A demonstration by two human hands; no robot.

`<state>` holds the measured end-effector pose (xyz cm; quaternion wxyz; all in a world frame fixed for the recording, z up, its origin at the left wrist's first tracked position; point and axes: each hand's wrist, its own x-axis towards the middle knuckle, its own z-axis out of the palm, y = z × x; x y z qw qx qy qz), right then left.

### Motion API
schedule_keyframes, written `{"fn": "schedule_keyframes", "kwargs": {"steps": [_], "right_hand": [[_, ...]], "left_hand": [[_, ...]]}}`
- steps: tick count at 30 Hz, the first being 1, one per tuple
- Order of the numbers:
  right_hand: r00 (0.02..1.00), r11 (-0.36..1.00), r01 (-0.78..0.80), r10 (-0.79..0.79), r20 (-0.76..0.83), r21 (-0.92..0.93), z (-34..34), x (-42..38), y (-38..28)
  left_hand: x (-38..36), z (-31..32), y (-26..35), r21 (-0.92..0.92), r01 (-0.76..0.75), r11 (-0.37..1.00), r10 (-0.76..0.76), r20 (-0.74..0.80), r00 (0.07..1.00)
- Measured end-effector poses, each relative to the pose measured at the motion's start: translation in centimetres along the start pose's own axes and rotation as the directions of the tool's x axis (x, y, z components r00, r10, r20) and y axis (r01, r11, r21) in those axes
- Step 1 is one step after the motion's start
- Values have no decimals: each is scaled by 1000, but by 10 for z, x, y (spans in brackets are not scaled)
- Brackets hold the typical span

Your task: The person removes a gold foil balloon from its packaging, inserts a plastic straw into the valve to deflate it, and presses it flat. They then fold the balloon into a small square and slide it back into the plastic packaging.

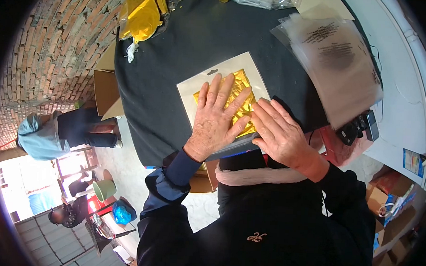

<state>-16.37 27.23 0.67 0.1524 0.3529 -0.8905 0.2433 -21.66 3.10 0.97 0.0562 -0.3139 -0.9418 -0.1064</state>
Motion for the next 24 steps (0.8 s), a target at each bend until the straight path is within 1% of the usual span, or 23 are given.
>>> {"fn": "schedule_keyframes", "kwargs": {"steps": [2,3,6,9,12,15,18,19,22,24], "right_hand": [[1000,1000,-9,9,2,1,0,0,-1],[1000,1000,-15,15,2,2,1,-1,-2],[1000,1000,-20,20,-5,-4,3,-3,-1],[1000,999,-25,25,6,-27,4,-4,-2],[1000,999,-27,27,4,-38,8,-6,-1],[1000,998,-26,26,-7,-54,13,-8,0],[1000,997,-31,31,-7,-66,14,-8,-1],[1000,998,-29,28,-8,-62,14,-8,-1],[999,998,-30,29,-16,-53,15,-8,0],[999,999,-35,34,-26,-41,18,-9,1]], "left_hand": [[0,-1,1,14,11,1000,-11,15,1000],[1,-4,2,27,-9,1000,8,22,1000],[-1,0,0,-41,21,999,-21,6,1000],[-2,1,0,-73,25,997,-28,-37,999],[-1,-5,5,143,75,987,-71,-35,997],[5,-22,13,247,103,963,-117,39,992],[9,-44,18,263,140,955,-173,107,979],[9,-47,21,200,136,970,-154,78,985],[14,-34,30,-9,126,992,-125,70,990],[16,-16,31,-37,107,994,-106,30,994]]}}
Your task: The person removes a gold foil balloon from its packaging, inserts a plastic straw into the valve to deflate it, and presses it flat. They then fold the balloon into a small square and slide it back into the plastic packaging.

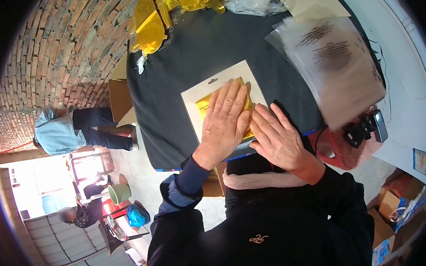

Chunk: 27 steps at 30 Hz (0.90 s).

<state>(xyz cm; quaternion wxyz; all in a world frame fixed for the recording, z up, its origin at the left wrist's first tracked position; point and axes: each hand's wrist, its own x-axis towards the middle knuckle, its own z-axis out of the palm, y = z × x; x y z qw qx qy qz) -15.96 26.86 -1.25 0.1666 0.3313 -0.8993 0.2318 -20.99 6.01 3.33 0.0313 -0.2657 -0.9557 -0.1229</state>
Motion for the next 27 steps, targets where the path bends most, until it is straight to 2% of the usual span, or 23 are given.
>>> {"fn": "schedule_keyframes", "kwargs": {"steps": [2,9,16,22,27], "right_hand": [[1000,1000,-1,1,-4,12,0,0,-1],[1000,999,4,-5,25,43,-5,-1,2],[998,1000,13,-12,59,-22,-9,-2,0],[996,994,67,-63,58,-81,-2,-5,4],[995,992,68,-60,78,-103,-2,-5,3]], "left_hand": [[0,19,-7,-47,-9,999,7,-36,999],[1,21,-4,-12,-13,1000,12,-98,995],[-2,21,-7,-30,-2,1000,-1,-73,997],[-3,21,-7,-48,-47,998,40,-147,988],[-6,13,-13,-379,-70,923,-65,-332,941]]}}
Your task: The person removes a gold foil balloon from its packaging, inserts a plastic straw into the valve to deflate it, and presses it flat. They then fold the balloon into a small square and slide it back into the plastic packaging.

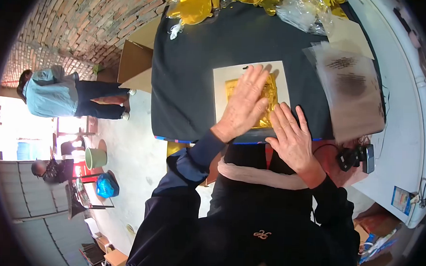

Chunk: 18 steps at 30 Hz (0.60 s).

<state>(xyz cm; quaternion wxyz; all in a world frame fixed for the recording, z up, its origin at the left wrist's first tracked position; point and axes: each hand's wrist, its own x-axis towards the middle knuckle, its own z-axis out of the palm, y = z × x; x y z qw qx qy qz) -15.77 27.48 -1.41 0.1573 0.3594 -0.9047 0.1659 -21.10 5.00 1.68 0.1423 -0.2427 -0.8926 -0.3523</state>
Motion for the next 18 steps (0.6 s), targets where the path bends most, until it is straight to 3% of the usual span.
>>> {"fn": "schedule_keyframes", "kwargs": {"steps": [3,7,10,18], "right_hand": [[1000,1000,-5,5,4,-7,-1,1,-2],[1000,1000,21,-22,-9,-21,1,2,0],[1000,1000,1,-2,-7,-13,-1,1,-2],[1000,1000,10,-10,1,5,-9,7,-6]], "left_hand": [[-12,-27,-2,-108,77,991,-94,-165,982],[-38,-66,-8,-97,165,982,-188,-332,924],[-88,-79,-27,58,261,963,-227,-345,911],[-105,-59,-3,200,103,974,-62,-200,978]]}}
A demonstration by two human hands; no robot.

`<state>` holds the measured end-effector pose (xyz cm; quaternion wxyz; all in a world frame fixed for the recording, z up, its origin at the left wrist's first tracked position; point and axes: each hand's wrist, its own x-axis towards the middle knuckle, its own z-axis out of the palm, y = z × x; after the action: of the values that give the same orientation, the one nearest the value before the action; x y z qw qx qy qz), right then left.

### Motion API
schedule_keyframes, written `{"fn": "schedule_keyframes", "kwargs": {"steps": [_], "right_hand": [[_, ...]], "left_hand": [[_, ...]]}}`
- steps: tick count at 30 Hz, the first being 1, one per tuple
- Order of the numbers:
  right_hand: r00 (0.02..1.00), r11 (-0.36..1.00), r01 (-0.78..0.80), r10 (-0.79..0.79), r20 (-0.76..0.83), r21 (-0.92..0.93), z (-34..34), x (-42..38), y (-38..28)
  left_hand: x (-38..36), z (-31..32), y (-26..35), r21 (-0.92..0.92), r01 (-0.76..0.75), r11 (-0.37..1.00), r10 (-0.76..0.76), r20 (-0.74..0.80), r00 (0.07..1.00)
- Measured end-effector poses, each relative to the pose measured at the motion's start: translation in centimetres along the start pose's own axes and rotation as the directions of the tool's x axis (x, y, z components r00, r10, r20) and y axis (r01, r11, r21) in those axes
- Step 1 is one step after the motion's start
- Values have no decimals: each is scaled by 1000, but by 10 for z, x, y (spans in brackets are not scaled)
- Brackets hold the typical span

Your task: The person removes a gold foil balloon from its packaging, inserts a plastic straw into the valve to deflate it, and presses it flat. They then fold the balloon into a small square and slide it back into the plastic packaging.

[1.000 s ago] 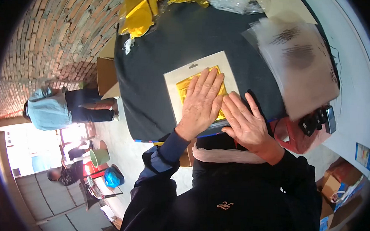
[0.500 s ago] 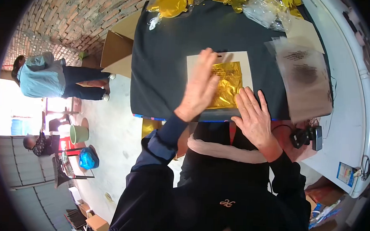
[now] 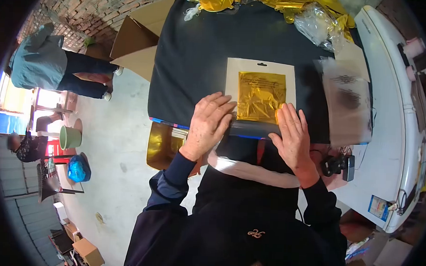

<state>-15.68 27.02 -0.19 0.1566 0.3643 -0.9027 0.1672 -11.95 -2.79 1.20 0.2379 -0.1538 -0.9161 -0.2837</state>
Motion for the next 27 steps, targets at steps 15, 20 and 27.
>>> {"fn": "schedule_keyframes", "kwargs": {"steps": [15,20,27], "right_hand": [[993,972,40,-64,-95,-232,5,12,7],[990,970,41,-72,-123,-240,6,16,5],[991,964,23,-57,-119,-263,7,21,3]], "left_hand": [[-8,8,3,38,-40,998,41,-2,999],[4,12,-4,36,-59,998,60,-29,998],[17,10,-13,24,-85,996,85,-8,996]]}}
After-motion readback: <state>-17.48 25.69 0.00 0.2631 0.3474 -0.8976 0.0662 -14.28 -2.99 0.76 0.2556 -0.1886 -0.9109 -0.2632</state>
